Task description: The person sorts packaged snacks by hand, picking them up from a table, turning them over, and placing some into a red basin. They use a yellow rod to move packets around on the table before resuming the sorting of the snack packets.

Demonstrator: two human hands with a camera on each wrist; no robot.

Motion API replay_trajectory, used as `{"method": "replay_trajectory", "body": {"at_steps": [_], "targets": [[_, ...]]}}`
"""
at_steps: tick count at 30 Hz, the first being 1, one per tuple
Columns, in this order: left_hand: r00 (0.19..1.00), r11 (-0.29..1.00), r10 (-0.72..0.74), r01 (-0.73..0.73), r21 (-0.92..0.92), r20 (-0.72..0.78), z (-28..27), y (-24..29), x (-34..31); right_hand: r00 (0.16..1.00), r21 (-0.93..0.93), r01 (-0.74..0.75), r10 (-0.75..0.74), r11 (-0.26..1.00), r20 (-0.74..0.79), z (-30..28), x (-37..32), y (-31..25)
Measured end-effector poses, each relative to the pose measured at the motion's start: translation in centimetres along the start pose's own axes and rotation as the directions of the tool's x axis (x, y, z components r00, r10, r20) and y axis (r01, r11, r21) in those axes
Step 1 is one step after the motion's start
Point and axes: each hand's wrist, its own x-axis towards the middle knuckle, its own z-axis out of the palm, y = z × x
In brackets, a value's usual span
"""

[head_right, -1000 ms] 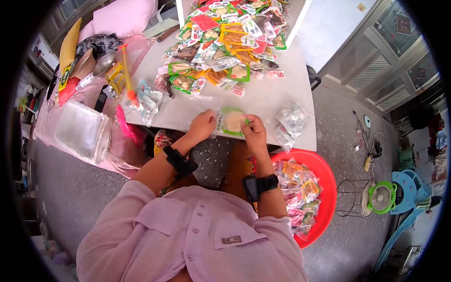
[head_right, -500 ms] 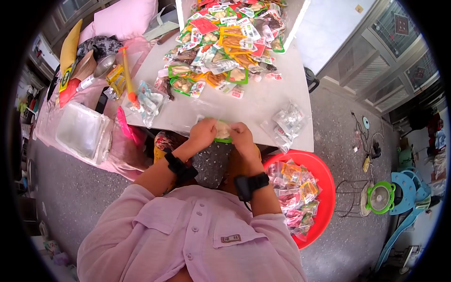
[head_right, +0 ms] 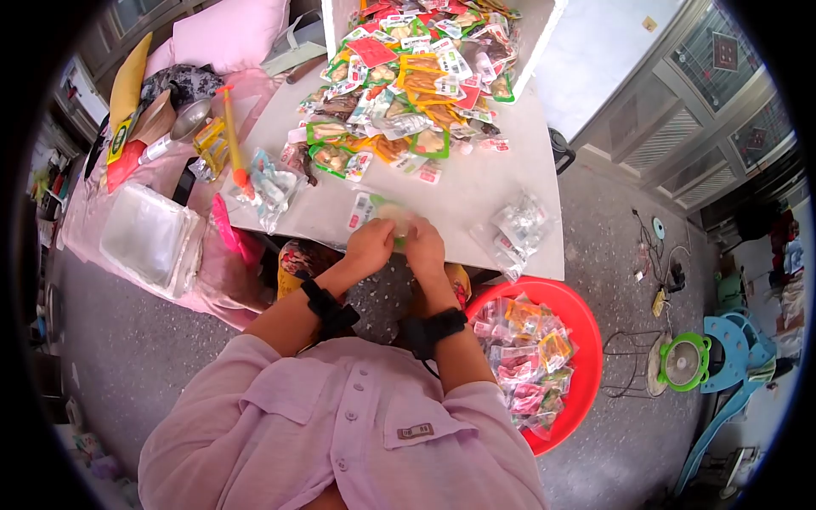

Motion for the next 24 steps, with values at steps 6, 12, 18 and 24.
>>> {"method": "replay_trajectory", "body": {"at_steps": [6, 12, 18, 24], "targets": [[0.999, 0.999, 0.017, -0.018, -0.033, -0.027, 0.2, -0.1, 0.1, 0.984, 0.145, 0.123, -0.102, 0.982, -0.148, 0.6, 0.2, 0.0], [0.999, 0.999, 0.020, -0.021, -0.043, -0.032, -0.1, -0.2, 0.0, 0.748, 0.530, -0.648, 0.330, 0.547, 0.575, -1.3, 1.4, -0.2], [0.998, 0.995, 0.033, -0.038, -0.087, -0.058, 0.0, 0.4, -0.2, 0.939, 0.658, -0.333, 0.302, 0.675, 0.165, 1.5, 0.8, 0.3], [0.990, 0.990, 0.091, -0.102, -0.101, -0.107, 0.5, -0.3, 0.3, 0.997, 0.092, -0.030, 0.037, 0.995, -0.069, 2.4, 2.5, -0.1]]}}
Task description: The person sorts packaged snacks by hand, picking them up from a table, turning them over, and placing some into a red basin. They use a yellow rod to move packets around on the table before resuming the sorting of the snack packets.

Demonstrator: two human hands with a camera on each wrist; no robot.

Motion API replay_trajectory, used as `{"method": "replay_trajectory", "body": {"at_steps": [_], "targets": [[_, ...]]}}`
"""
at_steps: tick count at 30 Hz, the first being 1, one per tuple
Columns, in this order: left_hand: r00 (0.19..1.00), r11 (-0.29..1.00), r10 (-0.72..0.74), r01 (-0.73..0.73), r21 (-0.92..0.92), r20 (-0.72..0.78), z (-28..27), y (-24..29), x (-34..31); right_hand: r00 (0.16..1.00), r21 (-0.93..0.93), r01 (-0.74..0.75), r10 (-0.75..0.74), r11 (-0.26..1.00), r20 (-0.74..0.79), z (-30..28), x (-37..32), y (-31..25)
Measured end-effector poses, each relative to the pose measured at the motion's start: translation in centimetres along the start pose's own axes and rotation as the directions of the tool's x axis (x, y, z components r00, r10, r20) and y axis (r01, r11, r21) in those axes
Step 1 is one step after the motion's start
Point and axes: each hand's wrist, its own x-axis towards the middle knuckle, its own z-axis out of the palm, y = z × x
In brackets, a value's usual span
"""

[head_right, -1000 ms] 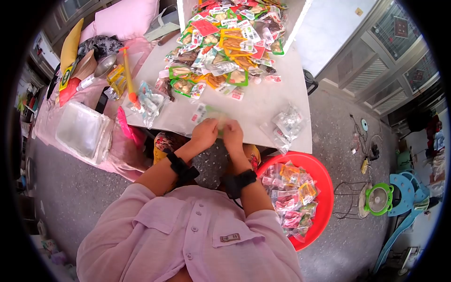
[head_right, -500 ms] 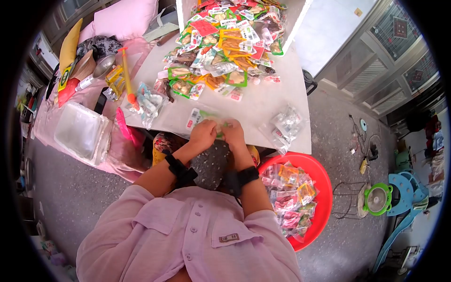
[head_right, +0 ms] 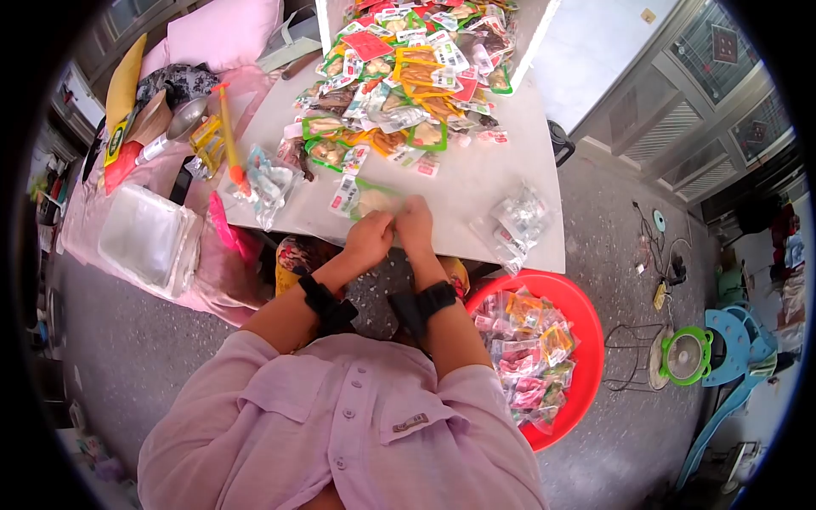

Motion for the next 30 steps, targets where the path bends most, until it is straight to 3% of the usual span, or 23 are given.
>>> {"method": "replay_trajectory", "body": {"at_steps": [3, 6, 9, 11, 14, 17, 20, 24, 27, 30], "targets": [[1.000, 1.000, 0.003, -0.003, 0.027, -0.006, 0.1, -0.4, 0.0, 0.977, -0.293, -0.135, 0.176, 0.947, 0.119, -0.9, 0.3, -2.9], [0.999, 0.993, 0.046, -0.044, 0.105, -0.016, -0.1, -0.8, -0.1, 0.936, -0.382, -0.100, 0.217, 0.919, 0.276, -1.9, 0.5, -4.0], [0.989, 0.985, 0.129, -0.119, 0.124, -0.076, 0.0, -1.4, -0.5, 0.946, -0.001, 0.175, -0.168, 0.985, 0.277, -1.9, 1.9, 1.5], [0.984, 0.983, 0.159, -0.150, 0.108, -0.076, 0.3, -1.9, -0.8, 0.958, -0.267, 0.286, -0.264, 0.920, 0.114, -2.2, 4.0, 4.6], [0.994, 0.984, 0.103, -0.097, 0.150, -0.030, 0.5, -2.0, -0.9, 0.977, -0.194, 0.193, -0.206, 0.962, -0.046, -3.3, 7.1, 5.9], [0.995, 0.981, 0.101, -0.095, 0.167, -0.027, 0.4, -1.7, -1.1, 0.975, 0.021, -0.177, 0.178, 0.984, -0.131, -2.5, 10.2, 6.6], [0.995, 0.985, 0.101, -0.101, 0.141, 0.007, 0.0, -1.6, -1.1, 0.939, 0.132, -0.312, 0.327, 0.941, -0.110, -2.4, 12.4, 5.0], [0.997, 0.991, 0.082, -0.082, 0.110, -0.002, -0.2, -1.5, -1.0, 0.999, 0.037, -0.026, 0.024, 0.999, 0.041, 0.1, 16.3, 9.7], [0.998, 0.994, 0.068, -0.067, 0.086, -0.005, -0.3, -1.3, -1.5, 0.997, 0.012, -0.052, 0.051, 0.999, 0.065, 0.7, 17.0, 10.5], [0.994, 0.994, 0.095, -0.091, 0.063, -0.058, -0.5, -0.3, -2.2, 0.987, 0.265, -0.150, 0.158, 0.953, -0.011, -0.4, 15.2, 8.7]]}}
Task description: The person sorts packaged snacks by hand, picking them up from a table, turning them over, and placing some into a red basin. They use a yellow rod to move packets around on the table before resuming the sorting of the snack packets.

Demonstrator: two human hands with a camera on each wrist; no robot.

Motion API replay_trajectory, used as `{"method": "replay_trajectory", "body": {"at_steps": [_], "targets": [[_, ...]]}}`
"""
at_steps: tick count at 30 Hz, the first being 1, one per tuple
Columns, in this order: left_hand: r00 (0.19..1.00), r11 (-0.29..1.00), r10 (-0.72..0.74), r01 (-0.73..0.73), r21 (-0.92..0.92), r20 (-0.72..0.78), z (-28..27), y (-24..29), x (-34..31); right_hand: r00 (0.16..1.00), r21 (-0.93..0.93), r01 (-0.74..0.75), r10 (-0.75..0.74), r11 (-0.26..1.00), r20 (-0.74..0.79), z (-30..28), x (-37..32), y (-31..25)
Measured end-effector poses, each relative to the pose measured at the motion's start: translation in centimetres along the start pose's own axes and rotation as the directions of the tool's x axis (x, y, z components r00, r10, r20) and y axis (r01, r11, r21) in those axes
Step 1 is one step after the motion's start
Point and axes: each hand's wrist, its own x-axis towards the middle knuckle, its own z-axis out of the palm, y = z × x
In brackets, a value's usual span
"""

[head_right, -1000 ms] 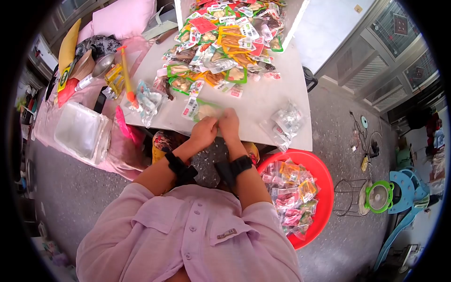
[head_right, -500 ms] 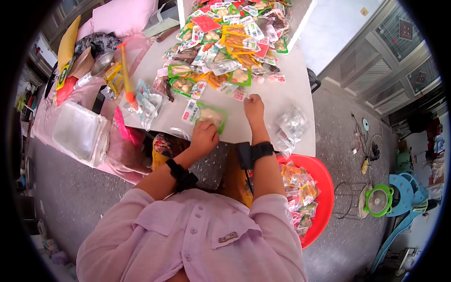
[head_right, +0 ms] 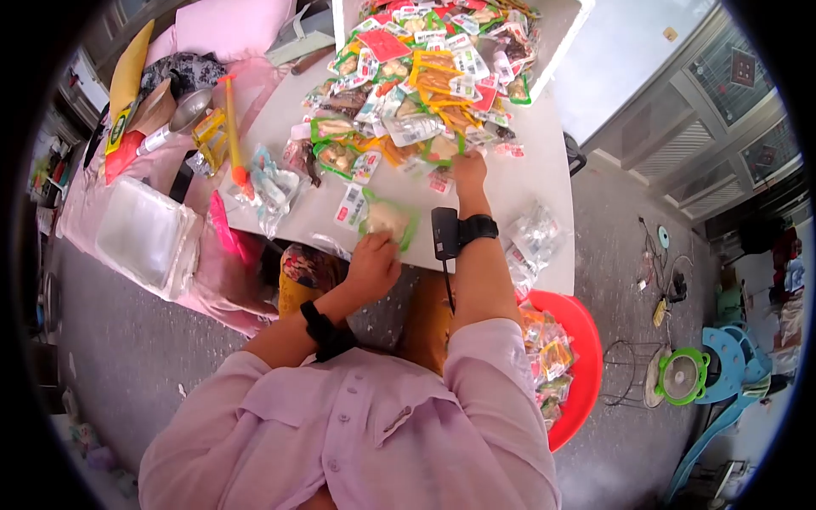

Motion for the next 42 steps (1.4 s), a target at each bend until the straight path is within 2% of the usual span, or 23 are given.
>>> {"method": "replay_trajectory", "body": {"at_steps": [2, 4, 5, 8, 10, 12, 15, 18, 22, 23, 26, 28, 29, 32, 35, 38, 39, 41, 42], "targets": [[0.994, 0.998, 0.057, -0.057, -0.002, -0.094, 0.0, 0.1, 0.1, 1.000, 0.180, 0.025, -0.024, 0.983, -0.010, -0.3, -0.8, 0.9], [1.000, 1.000, -0.007, 0.007, 0.012, -0.006, -0.1, 0.2, -0.4, 0.997, 0.338, 0.074, -0.079, 0.938, 0.002, -0.9, -2.3, 0.9], [0.999, 0.999, -0.037, 0.036, 0.020, 0.035, -0.1, 0.2, -0.5, 0.999, 0.375, 0.046, -0.045, 0.926, -0.009, -1.6, -3.2, 0.9], [0.999, 1.000, -0.006, 0.005, 0.028, 0.033, 0.1, 0.0, -0.6, 0.999, 0.422, 0.013, 0.004, 0.907, -0.039, -3.6, -7.2, -1.9], [0.999, 0.999, 0.016, -0.017, 0.042, 0.041, 0.0, 0.1, -0.6, 0.994, 0.462, -0.071, 0.102, 0.884, -0.043, -5.0, -9.6, -3.8], [0.999, 0.998, 0.026, -0.029, 0.060, 0.048, 0.0, 0.2, -0.7, 0.960, 0.528, -0.229, 0.280, 0.818, -0.018, -6.4, -11.5, -5.4], [0.998, 0.997, 0.031, -0.034, 0.074, 0.047, 0.2, 0.2, -0.6, 0.953, 0.648, -0.285, 0.282, 0.707, 0.111, -8.1, -13.5, -5.4], [0.999, 0.998, 0.002, -0.006, 0.064, 0.050, 0.0, 0.2, -0.5, 0.924, 0.698, -0.337, 0.364, 0.632, 0.116, -8.4, -16.5, -8.3], [0.986, 0.992, -0.118, 0.111, 0.065, 0.118, 0.2, -0.1, -0.4, 0.903, 0.762, -0.377, 0.393, 0.527, 0.175, -8.9, -18.9, -5.2], [0.978, 0.988, -0.149, 0.141, 0.065, 0.143, 0.3, -0.2, -0.6, 0.889, 0.744, -0.414, 0.410, 0.524, 0.205, -8.9, -19.7, -4.7], [0.990, 0.984, -0.137, 0.133, -0.122, -0.023, -0.3, 0.9, 0.0, 0.848, 0.692, -0.506, 0.444, 0.515, 0.289, -8.6, -21.2, -4.1], [1.000, 0.980, -0.022, 0.021, -0.199, -0.006, -1.5, 1.5, 0.6, 0.820, 0.658, -0.558, 0.460, 0.505, 0.342, -8.2, -22.0, -4.1], [0.999, 0.971, 0.034, -0.033, -0.238, 0.002, -2.0, 1.8, 0.9, 0.802, 0.587, -0.591, 0.479, 0.553, 0.357, -8.6, -22.1, -4.3], [1.000, 0.974, -0.017, 0.012, -0.226, -0.021, -3.3, 2.7, 1.0, 0.706, 0.571, -0.705, 0.495, 0.421, 0.507, -9.9, -22.6, -5.0], [0.972, 0.954, 0.180, -0.137, -0.266, 0.148, -4.3, 2.0, 1.3, 0.620, 0.509, -0.779, 0.326, 0.365, 0.714, -10.8, -22.8, -4.9], [0.926, 0.939, 0.102, 0.032, -0.344, 0.364, -4.3, 2.0, 1.1, 0.581, 0.384, -0.802, 0.448, 0.457, 0.680, -10.8, -23.9, -7.4], [0.910, 0.905, -0.041, 0.209, -0.370, 0.413, -4.7, 2.6, 1.1, 0.652, 0.463, -0.751, 0.416, 0.471, 0.635, -10.9, -24.4, -8.1], [0.799, 0.750, -0.300, 0.535, -0.388, 0.521, -5.7, 4.3, 1.5, 0.777, 0.607, -0.627, 0.349, 0.487, 0.523, -11.1, -25.2, -8.9], [0.774, 0.726, -0.328, 0.573, -0.380, 0.541, -5.3, 4.2, 1.5, 0.784, 0.604, -0.602, 0.240, 0.523, 0.573, -11.4, -25.1, -8.8]]}}
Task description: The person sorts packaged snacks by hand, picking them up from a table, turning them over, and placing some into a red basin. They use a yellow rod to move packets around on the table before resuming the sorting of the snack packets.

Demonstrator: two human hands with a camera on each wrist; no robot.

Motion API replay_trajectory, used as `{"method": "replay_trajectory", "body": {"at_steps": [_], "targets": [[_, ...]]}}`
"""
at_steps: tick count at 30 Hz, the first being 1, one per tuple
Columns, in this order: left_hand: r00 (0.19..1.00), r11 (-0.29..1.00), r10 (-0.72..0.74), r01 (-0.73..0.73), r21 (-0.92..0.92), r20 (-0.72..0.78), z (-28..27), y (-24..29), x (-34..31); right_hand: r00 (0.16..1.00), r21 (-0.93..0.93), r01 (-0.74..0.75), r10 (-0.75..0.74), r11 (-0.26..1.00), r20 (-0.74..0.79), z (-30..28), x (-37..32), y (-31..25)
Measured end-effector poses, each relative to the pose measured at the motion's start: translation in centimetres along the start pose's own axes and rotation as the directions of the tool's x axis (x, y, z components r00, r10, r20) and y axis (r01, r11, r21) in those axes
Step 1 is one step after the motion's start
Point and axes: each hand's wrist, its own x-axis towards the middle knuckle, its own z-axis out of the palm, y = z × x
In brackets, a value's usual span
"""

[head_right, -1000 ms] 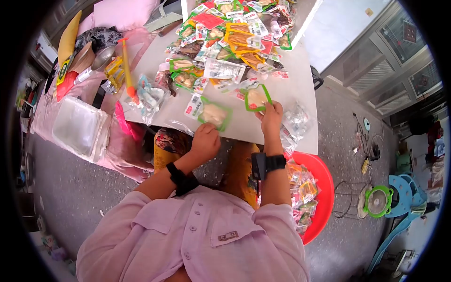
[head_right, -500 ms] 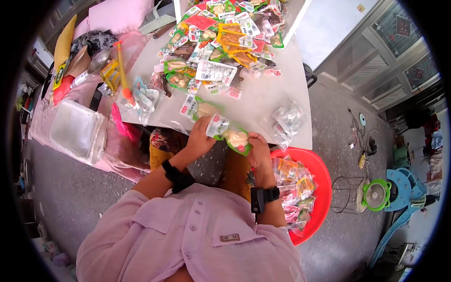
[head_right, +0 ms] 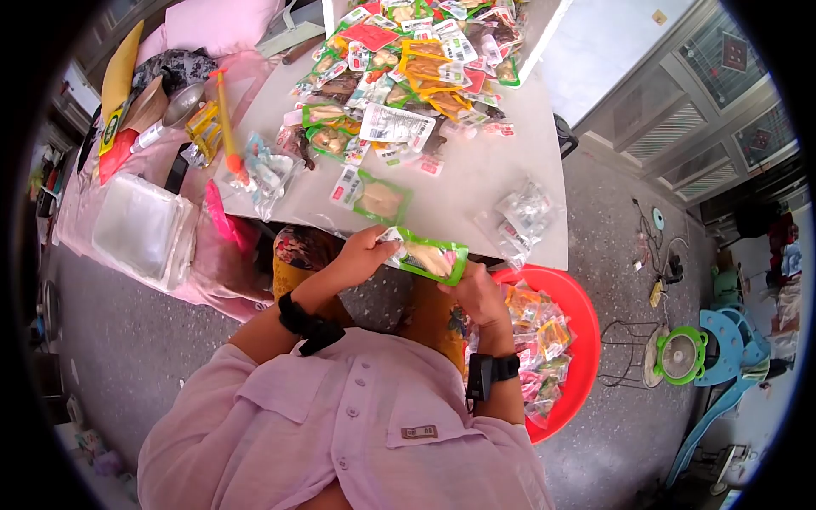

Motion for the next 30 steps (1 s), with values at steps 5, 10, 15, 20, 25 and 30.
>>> {"method": "replay_trajectory", "body": {"at_steps": [5, 10, 15, 20, 25, 30], "targets": [[0.988, 0.923, -0.130, 0.152, -0.353, 0.087, 1.9, -1.1, 0.7, 0.990, -0.338, 0.010, -0.057, 0.941, -0.129, -0.4, 0.3, 0.0], [0.963, 0.963, 0.160, -0.105, 0.248, -0.217, 0.9, -3.0, 2.4, 0.903, -0.209, 0.079, -0.159, 0.975, -0.398, 0.5, 1.0, 0.1], [0.947, 0.818, 0.243, -0.083, 0.569, -0.212, 0.9, -2.7, 1.7, 0.812, -0.155, 0.119, -0.186, 0.981, -0.554, 0.7, 1.4, 0.9], [0.956, 0.767, 0.230, -0.064, 0.638, -0.181, 1.3, -4.1, 2.8, 0.805, -0.261, 0.079, -0.216, 0.962, -0.553, 1.6, 2.4, 1.9], [0.949, 0.838, 0.207, -0.046, 0.543, -0.238, 1.0, -4.2, 3.1, 0.854, -0.370, 0.013, -0.203, 0.929, -0.479, 2.8, 3.2, 2.2], [0.925, 0.833, 0.262, -0.073, 0.548, -0.276, 0.6, -2.6, 2.6, 0.884, -0.512, -0.019, -0.225, 0.859, -0.410, 1.7, 4.1, 2.8]]}}
